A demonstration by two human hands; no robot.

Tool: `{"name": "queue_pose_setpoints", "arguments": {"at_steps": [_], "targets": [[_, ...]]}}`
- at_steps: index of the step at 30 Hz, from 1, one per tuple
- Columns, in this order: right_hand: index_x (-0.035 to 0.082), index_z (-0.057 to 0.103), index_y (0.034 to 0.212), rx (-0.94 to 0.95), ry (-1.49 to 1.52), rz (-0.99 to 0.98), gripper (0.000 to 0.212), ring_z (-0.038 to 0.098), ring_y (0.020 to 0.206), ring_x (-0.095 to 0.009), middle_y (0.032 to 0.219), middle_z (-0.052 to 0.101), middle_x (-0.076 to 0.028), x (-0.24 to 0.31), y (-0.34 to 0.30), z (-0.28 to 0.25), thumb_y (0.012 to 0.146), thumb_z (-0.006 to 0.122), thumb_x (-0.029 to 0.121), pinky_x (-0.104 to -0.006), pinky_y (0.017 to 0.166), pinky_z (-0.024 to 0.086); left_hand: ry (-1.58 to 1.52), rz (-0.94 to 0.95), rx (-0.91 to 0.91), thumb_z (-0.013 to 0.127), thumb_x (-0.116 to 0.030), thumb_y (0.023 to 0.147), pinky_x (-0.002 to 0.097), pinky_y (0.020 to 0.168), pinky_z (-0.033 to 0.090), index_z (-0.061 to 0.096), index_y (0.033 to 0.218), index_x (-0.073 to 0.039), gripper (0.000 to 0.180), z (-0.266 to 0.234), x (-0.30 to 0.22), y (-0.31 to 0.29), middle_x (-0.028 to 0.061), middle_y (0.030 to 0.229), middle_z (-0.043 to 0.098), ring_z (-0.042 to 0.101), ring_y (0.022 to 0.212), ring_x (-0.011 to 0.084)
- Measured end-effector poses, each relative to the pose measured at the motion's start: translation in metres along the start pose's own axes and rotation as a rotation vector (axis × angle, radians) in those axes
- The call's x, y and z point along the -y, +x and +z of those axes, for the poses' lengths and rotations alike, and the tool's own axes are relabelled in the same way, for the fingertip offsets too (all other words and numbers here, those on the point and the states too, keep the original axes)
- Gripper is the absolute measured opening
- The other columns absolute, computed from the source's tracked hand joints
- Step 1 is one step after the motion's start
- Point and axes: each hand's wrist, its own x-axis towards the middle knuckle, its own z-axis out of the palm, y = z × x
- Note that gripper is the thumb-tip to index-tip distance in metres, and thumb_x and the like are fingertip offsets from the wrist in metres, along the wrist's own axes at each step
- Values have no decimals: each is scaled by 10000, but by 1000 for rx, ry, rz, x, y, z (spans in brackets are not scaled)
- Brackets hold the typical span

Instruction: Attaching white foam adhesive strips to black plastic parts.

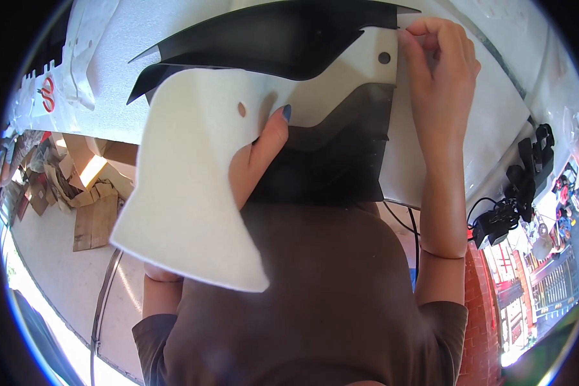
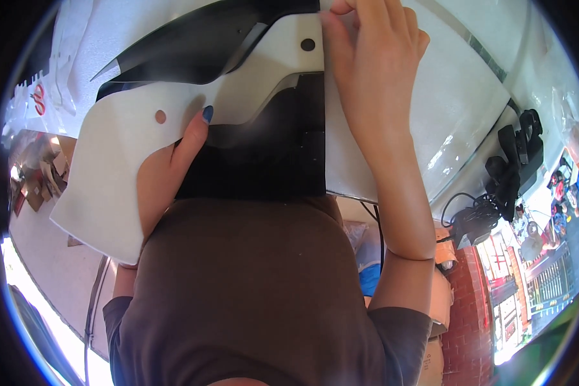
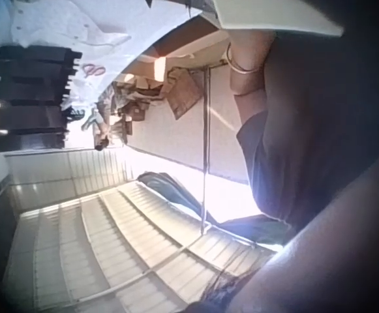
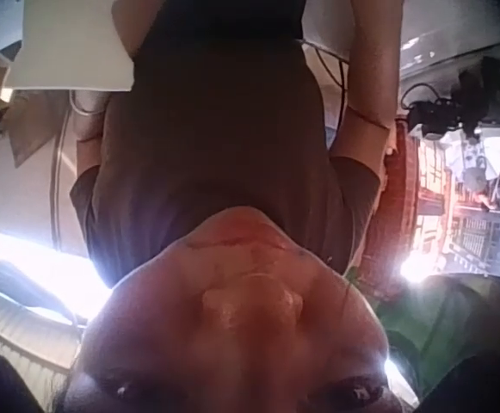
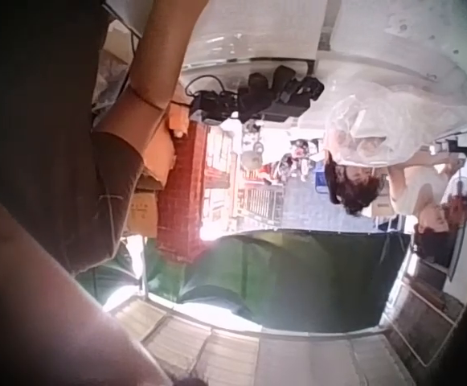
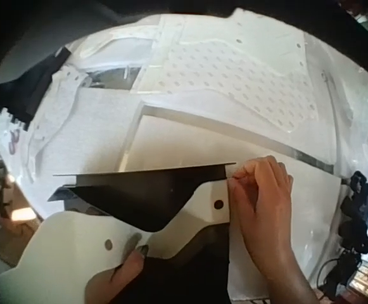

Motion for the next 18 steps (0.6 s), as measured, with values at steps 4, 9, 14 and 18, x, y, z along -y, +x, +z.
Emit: {"name": "queue_pose_setpoints", "arguments": {"at_steps": [4,9,14,18], "targets": [[46,623,808,65,179,-191,57,509,854,-245,895,560,-56,12,0,-20,775,669,40,-346,807,362,102,67,-128,649,-296,832,431,846,410,662,918,-69,243,9,4,-1,52,859,649,606,829,259],[11,633,1004,570,277,-218,228,516,948,-248,969,593,-92,29,16,-39,931,482,166,-320,868,338,-10,296,-238,662,-163,715,384,772,309,612,833,-24,189,5,11,5,91,841,597,511,814,269],[9,613,1011,751,37,-328,227,502,934,-271,993,588,-109,55,20,-48,881,529,175,-349,871,316,27,151,-281,617,-232,667,384,773,309,611,812,-38,242,15,5,8,85,839,569,512,845,257],[10,605,959,825,19,-420,199,505,910,-285,937,591,-117,65,13,-40,854,542,167,-376,820,356,38,147,-264,625,-244,659,383,770,306,608,809,-38,255,16,8,9,76,839,567,510,849,256]]}}
